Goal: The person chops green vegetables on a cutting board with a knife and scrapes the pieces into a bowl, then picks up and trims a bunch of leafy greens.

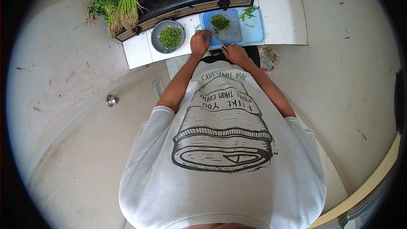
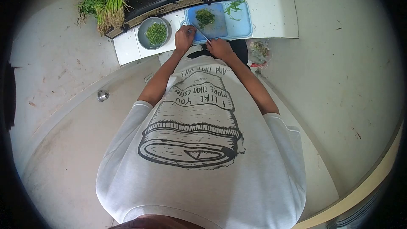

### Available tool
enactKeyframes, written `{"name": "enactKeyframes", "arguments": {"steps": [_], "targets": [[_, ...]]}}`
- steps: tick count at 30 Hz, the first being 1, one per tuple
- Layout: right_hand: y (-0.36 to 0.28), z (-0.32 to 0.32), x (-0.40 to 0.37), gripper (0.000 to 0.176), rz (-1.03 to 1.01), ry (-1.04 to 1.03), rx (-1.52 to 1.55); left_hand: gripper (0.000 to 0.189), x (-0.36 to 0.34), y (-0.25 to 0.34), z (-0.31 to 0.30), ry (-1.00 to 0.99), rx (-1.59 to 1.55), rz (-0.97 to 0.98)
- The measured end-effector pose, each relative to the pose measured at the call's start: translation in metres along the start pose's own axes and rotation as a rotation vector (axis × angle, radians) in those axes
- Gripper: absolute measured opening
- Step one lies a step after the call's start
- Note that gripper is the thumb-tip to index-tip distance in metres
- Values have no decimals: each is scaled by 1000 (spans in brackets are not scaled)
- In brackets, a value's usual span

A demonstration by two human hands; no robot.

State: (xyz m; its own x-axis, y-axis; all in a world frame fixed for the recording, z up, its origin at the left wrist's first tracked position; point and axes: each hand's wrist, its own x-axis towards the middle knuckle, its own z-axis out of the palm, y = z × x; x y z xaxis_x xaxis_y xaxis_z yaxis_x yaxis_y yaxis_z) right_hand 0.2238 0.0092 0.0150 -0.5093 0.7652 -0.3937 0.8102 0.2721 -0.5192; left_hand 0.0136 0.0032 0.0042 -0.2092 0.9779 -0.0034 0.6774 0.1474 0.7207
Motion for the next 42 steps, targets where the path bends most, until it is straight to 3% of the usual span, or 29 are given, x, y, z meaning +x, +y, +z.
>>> {"name": "enactKeyframes", "arguments": {"steps": [9, 27, 42], "targets": [[1, 4, 1, 47, -45, 79, -53, 9, -5, 4, -5, -1, -71, 74], [4, 3, 2, 49, -18, -7, 6, 9, -9, -2, -8, 8, 108, 262], [5, -1, 1, 52, 31, -4, -5, 9, -11, 1, -5, 14, -8, 122]]}}
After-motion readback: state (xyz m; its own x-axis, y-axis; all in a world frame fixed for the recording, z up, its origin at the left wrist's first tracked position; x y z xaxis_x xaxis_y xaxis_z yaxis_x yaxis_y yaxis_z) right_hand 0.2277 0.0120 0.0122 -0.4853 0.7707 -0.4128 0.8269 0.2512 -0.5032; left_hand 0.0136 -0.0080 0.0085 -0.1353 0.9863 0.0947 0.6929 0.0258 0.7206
